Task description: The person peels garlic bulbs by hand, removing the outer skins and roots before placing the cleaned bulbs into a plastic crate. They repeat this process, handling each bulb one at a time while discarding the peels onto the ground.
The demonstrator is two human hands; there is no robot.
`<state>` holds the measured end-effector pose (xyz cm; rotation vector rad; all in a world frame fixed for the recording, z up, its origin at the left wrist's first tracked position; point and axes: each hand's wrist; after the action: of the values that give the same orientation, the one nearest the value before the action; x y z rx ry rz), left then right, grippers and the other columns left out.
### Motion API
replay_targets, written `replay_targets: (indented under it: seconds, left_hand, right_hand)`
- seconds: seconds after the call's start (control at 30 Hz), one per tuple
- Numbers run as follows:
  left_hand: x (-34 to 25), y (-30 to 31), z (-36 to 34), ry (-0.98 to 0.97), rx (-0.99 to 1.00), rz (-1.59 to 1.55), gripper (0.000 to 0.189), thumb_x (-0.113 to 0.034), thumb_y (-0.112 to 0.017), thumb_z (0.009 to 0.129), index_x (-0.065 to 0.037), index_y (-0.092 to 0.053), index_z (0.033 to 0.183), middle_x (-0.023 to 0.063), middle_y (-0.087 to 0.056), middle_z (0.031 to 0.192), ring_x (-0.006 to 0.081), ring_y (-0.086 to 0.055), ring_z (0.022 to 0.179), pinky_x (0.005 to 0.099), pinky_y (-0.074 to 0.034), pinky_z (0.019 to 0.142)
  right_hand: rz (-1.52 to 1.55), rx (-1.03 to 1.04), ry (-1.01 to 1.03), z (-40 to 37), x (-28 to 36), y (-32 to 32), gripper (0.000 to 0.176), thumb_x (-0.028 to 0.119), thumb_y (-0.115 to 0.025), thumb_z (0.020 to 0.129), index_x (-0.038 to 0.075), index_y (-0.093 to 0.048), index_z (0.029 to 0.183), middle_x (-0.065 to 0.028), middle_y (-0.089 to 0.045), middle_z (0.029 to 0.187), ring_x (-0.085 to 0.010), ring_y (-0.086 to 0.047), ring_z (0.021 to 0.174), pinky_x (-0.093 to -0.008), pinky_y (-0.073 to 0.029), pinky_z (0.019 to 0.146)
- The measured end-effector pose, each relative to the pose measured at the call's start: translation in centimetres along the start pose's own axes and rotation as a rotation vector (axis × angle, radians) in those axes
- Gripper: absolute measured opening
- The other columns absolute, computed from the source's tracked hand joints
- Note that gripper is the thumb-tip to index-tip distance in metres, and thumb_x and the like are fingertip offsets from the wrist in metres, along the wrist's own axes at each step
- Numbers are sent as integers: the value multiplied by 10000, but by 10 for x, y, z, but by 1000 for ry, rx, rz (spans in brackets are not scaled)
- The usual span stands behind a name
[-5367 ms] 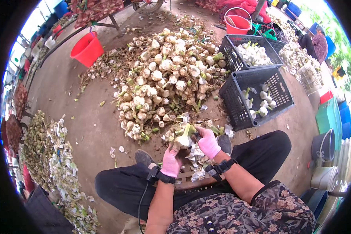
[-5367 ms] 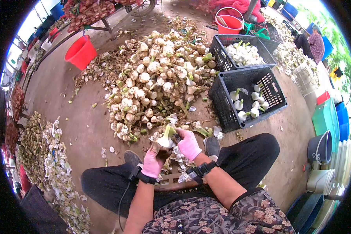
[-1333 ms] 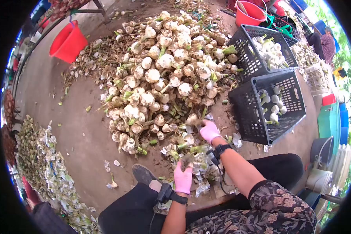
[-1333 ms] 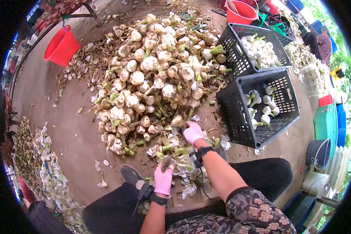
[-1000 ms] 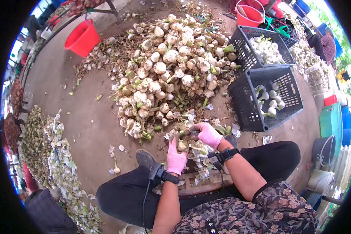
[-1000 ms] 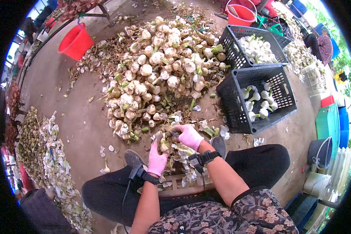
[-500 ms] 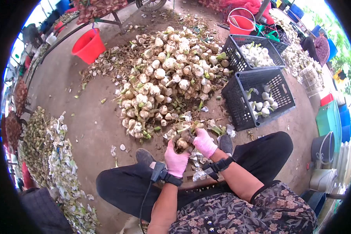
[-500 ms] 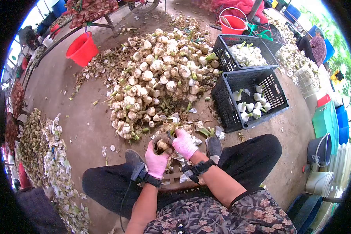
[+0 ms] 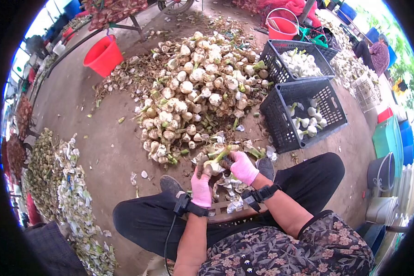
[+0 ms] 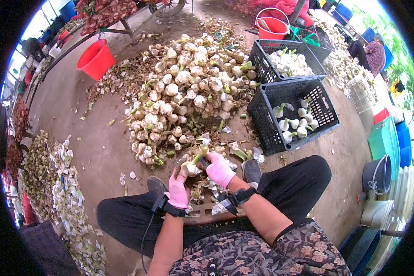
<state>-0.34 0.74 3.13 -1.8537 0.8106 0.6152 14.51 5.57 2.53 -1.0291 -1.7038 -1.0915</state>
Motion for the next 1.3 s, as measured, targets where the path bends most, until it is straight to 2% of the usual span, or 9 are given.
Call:
replay_targets:
  seconds: [0.07, 0.13, 0.27, 0.37, 0.43, 0.47, 0.6, 0.9, 1.3]
  left_hand:
    - [6, 10, 8, 105, 27, -95, 403, -316, -555, 914, -44, -502, 1206, 104, -600, 1048, 225, -623, 870, 354, -541, 710]
    - [9, 15, 14, 327, -34, -184, 495, -488, -401, 944, -70, -503, 1188, 104, -606, 1025, 249, -625, 831, 370, -531, 645]
    - [9, 13, 13, 437, 7, -303, 484, -467, -489, 919, -66, -495, 1191, 96, -601, 1022, 248, -620, 845, 367, -525, 657]
    - [16, 11, 12, 288, 104, -140, 428, -274, -644, 869, -45, -484, 1192, 94, -592, 1042, 225, -609, 888, 349, -524, 713]
    - [15, 4, 9, -293, 38, 569, 484, -103, -708, 797, -16, -464, 1206, 91, -592, 1054, 186, -599, 940, 305, -509, 822]
    - [9, -2, 6, -204, -45, 452, 520, 67, -653, 760, 23, -435, 1230, 95, -581, 1069, 157, -589, 946, 268, -487, 848]
    - [8, 10, 3, -12, 60, 277, 471, 117, -610, 752, 21, -489, 1197, 109, -583, 1117, 159, -586, 983, 276, -481, 873]
    - [4, 3, -7, 164, 270, -6, 489, 63, -542, 866, -9, -397, 1327, 125, -484, 1280, 227, -527, 1134, 367, -468, 959]
    - [9, 9, 4, 150, 205, -79, 538, -36, -642, 821, -49, -416, 1309, 109, -515, 1256, 262, -537, 1124, 401, -455, 960]
  right_hand:
    - [-18, -11, -12, -1, -1, -1, 266, 212, -661, 823, -21, -634, 950, -206, -642, 842, -275, -620, 763, -367, -465, 699]
    - [-57, 12, -3, -1, -5, -2, 225, 129, -645, 847, -27, -630, 1009, -55, -660, 825, -90, -542, 728, -283, -466, 651]
    - [-179, 11, -19, -1, -16, 2, 199, 112, -640, 841, -24, -641, 986, -61, -656, 792, -96, -550, 712, -281, -465, 636]
    - [66, -78, -47, 3, -29, 1, 188, 115, -646, 832, -21, -649, 961, -75, -648, 749, -103, -553, 682, -291, -467, 625]
    - [-119, -9, -44, 0, -20, 3, 208, 102, -649, 811, -19, -646, 980, -101, -652, 781, -111, -574, 695, -289, -477, 643]
    - [-217, -1, -158, -5, 5, 6, 219, 26, -602, 777, -24, -642, 986, -136, -667, 849, -163, -622, 767, -308, -489, 702]
    - [-327, -204, 92, 2, -11, 2, 335, -68, -499, 690, -34, -633, 995, -214, -653, 934, -314, -629, 937, -345, -475, 821]
    - [-538, -215, 126, 21, -56, 18, 352, 25, -537, 723, 77, -618, 1062, -177, -602, 973, -332, -576, 929, -355, -464, 836]
    - [156, 87, 143, -2, 5, 26, 329, 48, -700, 699, 26, -648, 1023, -134, -659, 912, -234, -632, 873, -308, -482, 809]
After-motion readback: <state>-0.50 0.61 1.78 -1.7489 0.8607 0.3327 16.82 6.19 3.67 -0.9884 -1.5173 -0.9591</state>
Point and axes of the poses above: each hand's wrist, its own z-axis towards the middle knuckle, its own y-axis out of the back of the hand, x = y × z
